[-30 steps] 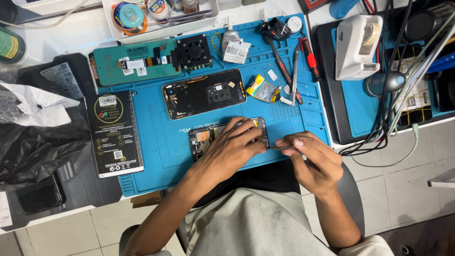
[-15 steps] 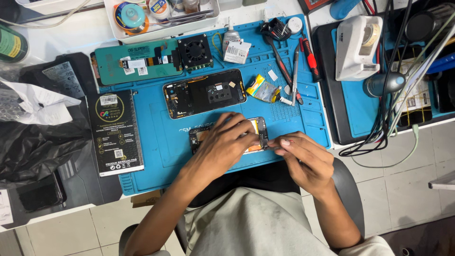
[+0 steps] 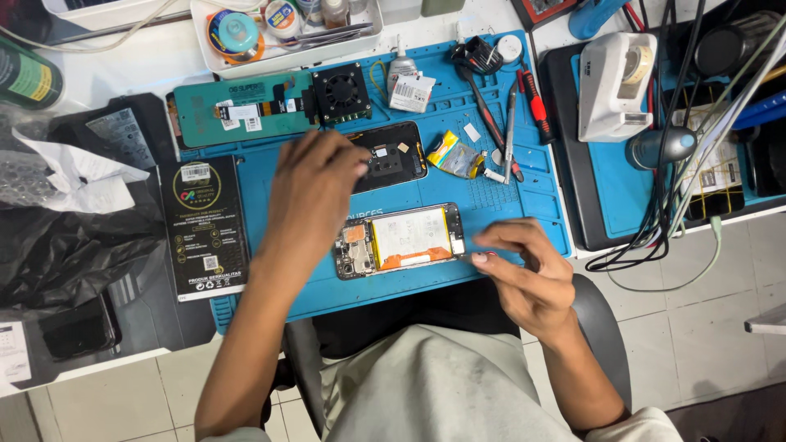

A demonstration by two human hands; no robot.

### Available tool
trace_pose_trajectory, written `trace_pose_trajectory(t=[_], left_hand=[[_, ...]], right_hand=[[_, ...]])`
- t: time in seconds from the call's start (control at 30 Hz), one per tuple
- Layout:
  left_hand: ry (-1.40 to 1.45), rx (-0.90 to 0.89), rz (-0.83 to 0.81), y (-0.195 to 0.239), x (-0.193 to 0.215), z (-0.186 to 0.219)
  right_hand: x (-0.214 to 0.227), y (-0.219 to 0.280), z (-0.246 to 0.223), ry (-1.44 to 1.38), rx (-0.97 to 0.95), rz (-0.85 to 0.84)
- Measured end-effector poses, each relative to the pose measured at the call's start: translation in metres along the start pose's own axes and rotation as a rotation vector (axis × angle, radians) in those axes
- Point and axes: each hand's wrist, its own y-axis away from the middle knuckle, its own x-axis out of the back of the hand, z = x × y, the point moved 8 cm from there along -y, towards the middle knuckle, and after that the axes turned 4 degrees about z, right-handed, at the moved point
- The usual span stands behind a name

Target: The person handles a disassembled smartphone, placing the back cover aside and using a screwdriver to remove and reposition screws on the internal chassis. The person then places the back cover back onto the phone frame.

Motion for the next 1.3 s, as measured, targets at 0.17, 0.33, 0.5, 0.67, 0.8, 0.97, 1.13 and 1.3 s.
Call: trace_pose_trajectory(t=[0.17,0.33,0.5,0.67,0.8,0.97,1.13,1.3], left_hand=[[-0.047,0.066,-0.028,-0.008,-0.011,-0.018],[-0.039,0.125,-0.043,-0.007,-0.027,-0.025],[-0.022,0.103,0.007,-0.004,-0.030,-0.026],[-0.015,0.104,-0.029,-0.003,-0.034,-0.027],[-0.049,0.068,-0.069,-0.003,-0.038,-0.024],[-0.112,0.007,-0.043,-0.005,-0.031,-0.016],[0.057,0.021,0.013,-0.004,-0.009,-0.004],[0.227,-0.043,0.056,0.007,0.006,0.024]], right_hand=[[-0.002,0.002,-0.009,-0.049,0.070,0.023],[-0.004,0.004,-0.005,-0.012,0.052,0.059],[-0.002,0.004,-0.004,-0.027,0.065,0.055],[0.001,0.002,-0.003,0.009,0.020,0.077],[-0.002,0.003,-0.003,-0.052,0.051,0.039],[-0.003,0.005,0.001,-0.062,0.030,0.039],[-0.005,0.005,-0.005,-0.042,0.094,0.029],[-0.006,-0.001,-0.004,0.072,0.048,0.085]])
